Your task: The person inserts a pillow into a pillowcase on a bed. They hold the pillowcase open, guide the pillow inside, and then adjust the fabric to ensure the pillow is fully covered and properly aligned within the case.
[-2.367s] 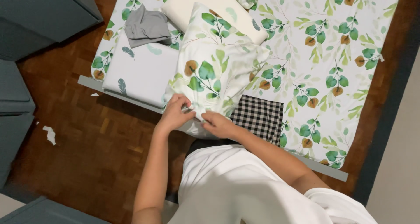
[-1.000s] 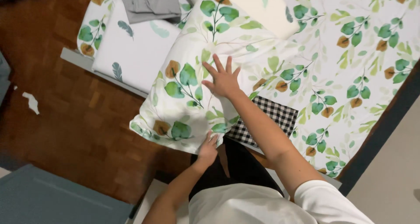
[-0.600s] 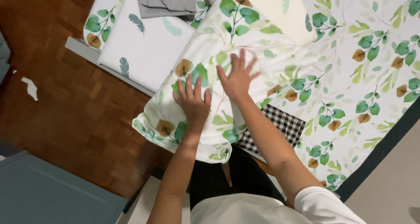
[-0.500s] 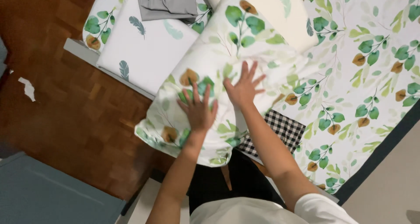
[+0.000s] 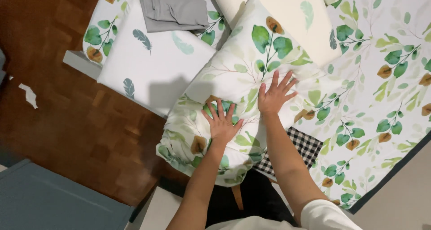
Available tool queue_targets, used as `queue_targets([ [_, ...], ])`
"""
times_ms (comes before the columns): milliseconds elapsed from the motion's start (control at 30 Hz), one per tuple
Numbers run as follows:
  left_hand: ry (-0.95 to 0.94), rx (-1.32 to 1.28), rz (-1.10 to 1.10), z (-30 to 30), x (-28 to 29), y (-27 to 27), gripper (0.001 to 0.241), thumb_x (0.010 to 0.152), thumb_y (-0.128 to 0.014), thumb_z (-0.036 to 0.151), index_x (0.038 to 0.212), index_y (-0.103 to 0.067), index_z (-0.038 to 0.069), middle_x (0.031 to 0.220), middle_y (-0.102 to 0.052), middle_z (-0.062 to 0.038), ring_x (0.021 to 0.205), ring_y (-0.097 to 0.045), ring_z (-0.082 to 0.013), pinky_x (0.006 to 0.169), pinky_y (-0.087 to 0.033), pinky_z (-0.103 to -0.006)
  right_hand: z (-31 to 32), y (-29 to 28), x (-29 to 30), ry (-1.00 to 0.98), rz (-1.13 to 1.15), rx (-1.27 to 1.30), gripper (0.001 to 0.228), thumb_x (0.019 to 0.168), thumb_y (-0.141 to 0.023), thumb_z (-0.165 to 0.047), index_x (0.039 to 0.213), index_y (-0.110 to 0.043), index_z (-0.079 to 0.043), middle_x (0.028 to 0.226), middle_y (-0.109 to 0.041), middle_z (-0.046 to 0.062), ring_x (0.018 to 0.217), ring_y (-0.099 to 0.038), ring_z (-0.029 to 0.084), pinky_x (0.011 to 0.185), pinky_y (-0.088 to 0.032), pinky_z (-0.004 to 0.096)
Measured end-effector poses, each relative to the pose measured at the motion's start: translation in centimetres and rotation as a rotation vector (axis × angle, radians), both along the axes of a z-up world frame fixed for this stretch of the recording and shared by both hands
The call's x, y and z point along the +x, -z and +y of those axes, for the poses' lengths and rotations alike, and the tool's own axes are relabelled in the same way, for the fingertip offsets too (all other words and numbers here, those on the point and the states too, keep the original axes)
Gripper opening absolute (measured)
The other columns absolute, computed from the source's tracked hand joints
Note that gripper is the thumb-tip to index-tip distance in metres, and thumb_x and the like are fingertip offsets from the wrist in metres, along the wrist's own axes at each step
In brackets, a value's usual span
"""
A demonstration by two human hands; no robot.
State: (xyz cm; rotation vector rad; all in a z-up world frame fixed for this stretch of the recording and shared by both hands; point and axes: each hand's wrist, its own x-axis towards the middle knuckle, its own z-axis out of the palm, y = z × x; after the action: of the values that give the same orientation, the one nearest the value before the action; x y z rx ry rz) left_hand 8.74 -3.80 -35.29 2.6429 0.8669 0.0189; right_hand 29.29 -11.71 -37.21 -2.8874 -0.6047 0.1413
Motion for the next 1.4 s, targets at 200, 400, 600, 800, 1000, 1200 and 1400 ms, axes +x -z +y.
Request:
queue_targets([
  [200, -0.057, -0.044, -0.002, -0.3, 2.8, 1.1, 0.106, 0.081, -0.061, 0.07, 0.163, -0.003, 0.037, 0.168, -0.006, -0.029, 0.144, -0.01, -0.0677, 0.107, -0.004, -0.0854, 1.1, 1.1, 3.8, -0.009, 0.228, -0.078, 0.067, 0.096, -0.042, -0.044, 0.16, -0.026, -0.033, 0.168, -0.002, 0.015, 0.15, -0.001, 0.052, 0.101, -0.014, 0.089],
  [400, -0.021, 0.104, -0.131, 1.5, 1.7, -0.7, 0.107, 0.071, -0.068, 0.064, 0.162, -0.024, 0.029, 0.165, -0.023, -0.03, 0.14, -0.028, -0.0662, 0.106, -0.018, -0.0822, 4.9, -6.0, 8.8, 0.015, 0.073, -0.041, 0.065, 0.068, -0.076, -0.038, 0.122, -0.053, -0.009, 0.153, -0.032, 0.021, 0.146, -0.012, 0.051, 0.097, -0.018, 0.09],
  [600, 0.056, -0.073, -0.201, 4.1, -0.7, -6.8, 0.099, 0.07, -0.075, 0.034, 0.157, -0.029, 0.02, 0.161, -0.031, -0.021, 0.142, -0.037, -0.0515, 0.12, -0.027, -0.0675, 2.7, -10.5, 14.5, 0.004, 0.663, 0.09, 0.122, 0.082, -0.084, -0.055, 0.161, 0.004, -0.027, 0.153, -0.05, 0.026, 0.138, -0.05, 0.044, 0.115, -0.035, 0.054],
  [800, -0.123, -0.04, -0.421, 4.4, -1.8, -5.4, 0.088, 0.048, -0.07, 0.02, 0.136, -0.064, 0.023, 0.121, -0.056, -0.009, 0.106, -0.063, -0.0349, 0.09, -0.05, -0.0492, -5.0, -8.5, 14.2, 0.027, 0.73, -0.029, 0.049, 0.067, -0.083, -0.05, 0.107, -0.076, -0.023, 0.099, -0.075, 0.013, 0.106, -0.07, 0.037, 0.092, -0.052, 0.052],
  [1000, -0.364, -0.308, -0.265, 6.1, -0.5, -10.5, 0.064, 0.074, -0.061, -0.004, 0.129, -0.069, 0.028, 0.109, -0.073, -0.016, 0.095, -0.071, -0.0457, 0.083, -0.056, -0.0557, -6.9, -23.3, 7.1, 0.271, 0.812, 0.415, 0.019, 0.085, -0.073, -0.032, 0.087, -0.073, -0.013, 0.067, -0.059, 0.007, 0.064, -0.061, 0.02, 0.064, -0.052, 0.037],
  [1200, -0.176, -0.264, -0.364, 6.9, 4.8, -21.0, 0.056, 0.072, -0.059, 0.011, 0.108, -0.075, 0.051, 0.09, -0.07, 0.016, 0.089, -0.074, -0.0199, 0.082, -0.058, -0.0408, -20.4, -27.9, 5.2, 0.529, 0.874, 0.781, 0.021, 0.089, -0.077, -0.028, 0.098, -0.073, -0.009, 0.079, -0.069, 0.01, 0.066, -0.068, 0.022, 0.065, -0.059, 0.041],
  [1400, 0.253, 0.083, -0.397, -3.0, 9.6, -28.5, 0.056, 0.092, -0.063, 0.032, 0.146, -0.056, 0.04, 0.158, -0.046, -0.004, 0.148, -0.04, -0.0353, 0.113, -0.028, -0.0673, -32.5, -26.6, -2.6, 0.737, 0.918, 0.951, 0.028, 0.097, -0.072, -0.033, 0.108, -0.071, -0.007, 0.093, -0.07, 0.011, 0.078, -0.071, 0.025, 0.071, -0.058, 0.046],
])
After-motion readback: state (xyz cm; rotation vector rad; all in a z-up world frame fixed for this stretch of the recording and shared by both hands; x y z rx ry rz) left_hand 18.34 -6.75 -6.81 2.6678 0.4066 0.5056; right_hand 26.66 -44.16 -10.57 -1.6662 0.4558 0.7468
